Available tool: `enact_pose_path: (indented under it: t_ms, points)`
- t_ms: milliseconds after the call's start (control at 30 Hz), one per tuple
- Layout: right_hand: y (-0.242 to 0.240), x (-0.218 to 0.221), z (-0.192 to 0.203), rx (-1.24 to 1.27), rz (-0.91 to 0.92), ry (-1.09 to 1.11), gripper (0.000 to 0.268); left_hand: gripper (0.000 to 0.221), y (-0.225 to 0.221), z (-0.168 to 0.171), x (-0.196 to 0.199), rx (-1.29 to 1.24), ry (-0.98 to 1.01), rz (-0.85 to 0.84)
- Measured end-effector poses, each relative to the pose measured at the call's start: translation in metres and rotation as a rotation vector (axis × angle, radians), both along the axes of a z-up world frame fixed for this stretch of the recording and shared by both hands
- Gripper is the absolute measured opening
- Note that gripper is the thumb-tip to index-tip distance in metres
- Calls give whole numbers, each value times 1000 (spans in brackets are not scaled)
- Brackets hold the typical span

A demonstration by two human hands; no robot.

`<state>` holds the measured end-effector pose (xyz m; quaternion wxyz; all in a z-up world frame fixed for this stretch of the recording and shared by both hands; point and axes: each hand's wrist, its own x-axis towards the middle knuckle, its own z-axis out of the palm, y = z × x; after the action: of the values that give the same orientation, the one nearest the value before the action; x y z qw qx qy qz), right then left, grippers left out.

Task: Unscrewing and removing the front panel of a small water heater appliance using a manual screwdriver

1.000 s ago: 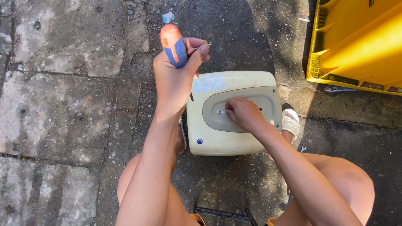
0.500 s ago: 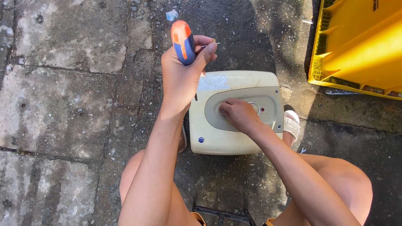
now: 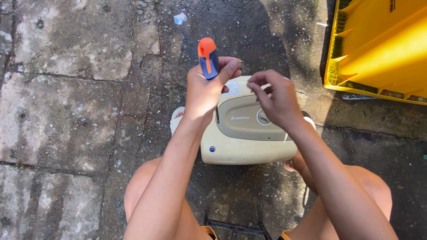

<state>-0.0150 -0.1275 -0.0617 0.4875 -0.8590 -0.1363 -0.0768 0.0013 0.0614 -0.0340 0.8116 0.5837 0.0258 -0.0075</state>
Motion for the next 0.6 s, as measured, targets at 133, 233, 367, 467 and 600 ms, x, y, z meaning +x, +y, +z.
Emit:
enact_pose_path:
  t_ms: [133,233,367,467,600]
  points:
    - [-11,-12,36,166,-29,-53,8,39,-25,-3,-8,-200,274,-42]
    - [-7,-18,51,-17,2,-202,10,43,-45,-13,-13,-460,435,-107]
    - [-10,-18,49,-278,26,-380,10,31,-61,-49,-6,-587,451,-163]
    - [-16,-19,49,-336,31,-394,9,29,-66,-55,-6,-611,447,-166]
    - [-16,-21,65,-280,82,-376,14,28,-69,-35,-11,-635,450,-148]
